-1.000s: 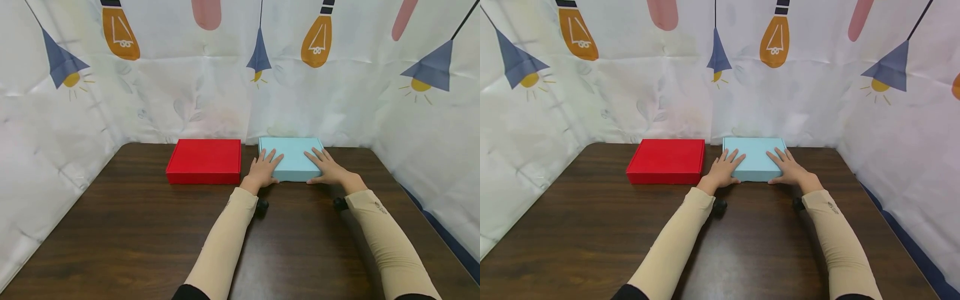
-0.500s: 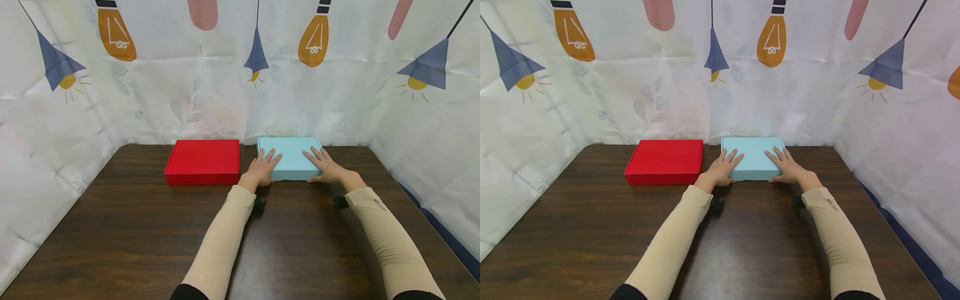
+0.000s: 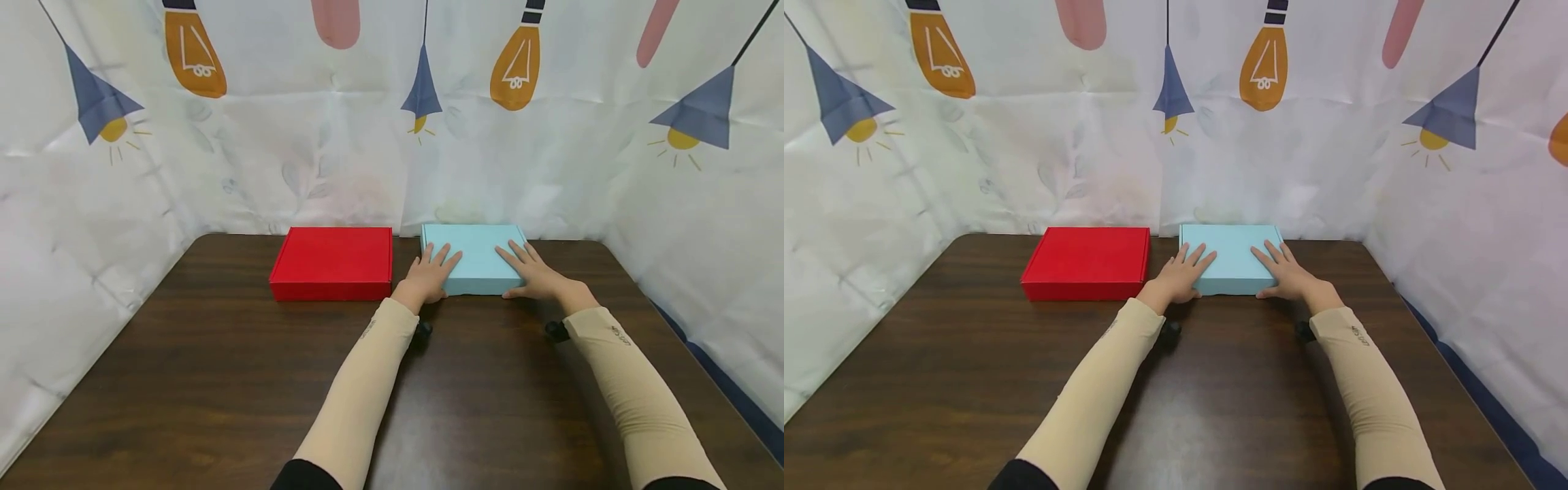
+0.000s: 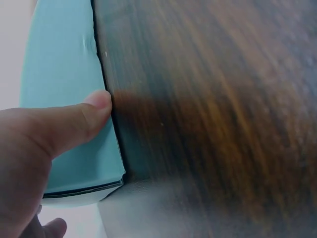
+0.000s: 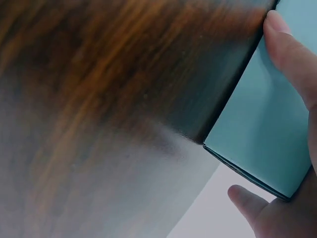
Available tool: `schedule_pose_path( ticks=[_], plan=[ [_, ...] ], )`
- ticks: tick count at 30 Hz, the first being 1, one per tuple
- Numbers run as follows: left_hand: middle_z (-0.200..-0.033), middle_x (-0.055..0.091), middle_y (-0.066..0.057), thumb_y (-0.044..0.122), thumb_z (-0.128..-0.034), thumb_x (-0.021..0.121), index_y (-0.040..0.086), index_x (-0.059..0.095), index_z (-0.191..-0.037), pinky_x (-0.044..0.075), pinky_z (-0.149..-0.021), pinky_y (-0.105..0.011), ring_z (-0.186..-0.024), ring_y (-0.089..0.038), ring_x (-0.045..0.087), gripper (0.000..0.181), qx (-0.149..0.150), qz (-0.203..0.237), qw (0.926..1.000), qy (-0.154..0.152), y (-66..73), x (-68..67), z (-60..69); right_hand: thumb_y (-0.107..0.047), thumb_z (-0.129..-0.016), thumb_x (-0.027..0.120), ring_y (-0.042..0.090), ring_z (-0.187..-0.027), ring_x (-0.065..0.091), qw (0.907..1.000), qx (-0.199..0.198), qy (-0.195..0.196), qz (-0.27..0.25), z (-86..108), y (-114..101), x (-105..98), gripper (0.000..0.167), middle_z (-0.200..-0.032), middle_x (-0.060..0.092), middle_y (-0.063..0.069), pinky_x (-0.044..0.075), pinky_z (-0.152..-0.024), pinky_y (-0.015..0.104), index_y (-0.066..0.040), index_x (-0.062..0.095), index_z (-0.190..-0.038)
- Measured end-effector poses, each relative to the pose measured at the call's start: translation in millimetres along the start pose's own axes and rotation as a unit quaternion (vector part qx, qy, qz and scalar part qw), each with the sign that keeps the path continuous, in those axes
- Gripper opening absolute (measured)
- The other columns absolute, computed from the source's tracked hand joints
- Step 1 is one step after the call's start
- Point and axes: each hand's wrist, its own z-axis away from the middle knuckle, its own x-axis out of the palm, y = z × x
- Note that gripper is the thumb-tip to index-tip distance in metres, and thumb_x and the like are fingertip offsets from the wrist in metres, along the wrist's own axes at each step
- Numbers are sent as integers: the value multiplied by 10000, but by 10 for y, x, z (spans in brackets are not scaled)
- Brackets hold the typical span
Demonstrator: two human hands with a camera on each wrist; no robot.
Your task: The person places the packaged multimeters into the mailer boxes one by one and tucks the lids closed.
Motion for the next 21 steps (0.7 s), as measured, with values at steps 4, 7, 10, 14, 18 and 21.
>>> schedule_pose_path(
  ticks=[4, 7, 10, 14, 18, 21],
  plan=[
    [-1726, -6, -31, 267, -967, 722, 257, 76, -1669, 165, -1233, -490, -1564, -339, -50, 954, 7, 8, 10000, -7, -11, 18, -9, -314, -911, 796, 550, -1490, -122, 10000, 12, 26, -1, -4, 10, 23, 1019, -1669, -48, 287, 78, -1124, 756, -55, 131, -1638],
    [-1726, -8, -33, 284, -968, 719, 252, 72, -1669, 165, -1233, -495, -1563, -345, -44, 954, 45, -73, 10000, -17, -27, 20, -12, -317, -902, 804, 544, -1492, -124, 10000, 20, 24, -29, -11, 11, 27, 1028, -1670, -46, 286, 75, -1128, 751, -48, 137, -1637],
    [-1726, -10, -32, 301, -971, 712, 251, 66, -1669, 160, -1234, -494, -1564, -343, -41, 953, 42, -180, 9998, -6, -41, 29, -21, -314, -896, 812, 542, -1493, -126, 10000, 23, 27, -75, -20, 11, 18, 1034, -1672, -47, 280, 75, -1127, 752, -53, 141, -1638],
    [-1726, -15, -27, 314, -984, 692, 253, 57, -1669, 156, -1234, -498, -1564, -339, -47, 936, 2, -283, 9996, 26, -37, 58, -38, -314, -894, 815, 539, -1495, -127, 9999, 65, 29, -92, -30, 37, 21, 1039, -1677, -53, 267, 70, -1125, 757, -73, 136, -1642],
    [-1725, 2, -39, 329, -1002, 660, 241, 66, -1669, 174, -1229, -511, -1565, -346, -20, 898, 22, -548, 9985, 64, -18, 64, 9, -336, -887, 819, 527, -1502, -119, 9999, 137, 31, -41, -25, 52, 36, 1051, -1681, -46, 258, 83, -1124, 756, -91, 137, -1648],
    [-1724, 26, -50, 374, -1013, 633, 232, 73, -1669, 193, -1223, -517, -1565, -346, 24, 874, 66, -880, 9960, 121, -14, 59, 63, -352, -883, 821, 520, -1507, -103, 9999, 147, 61, 15, -16, 49, 43, 1052, -1683, -31, 255, 108, -1125, 751, -98, 146, -1649]
  ],
)
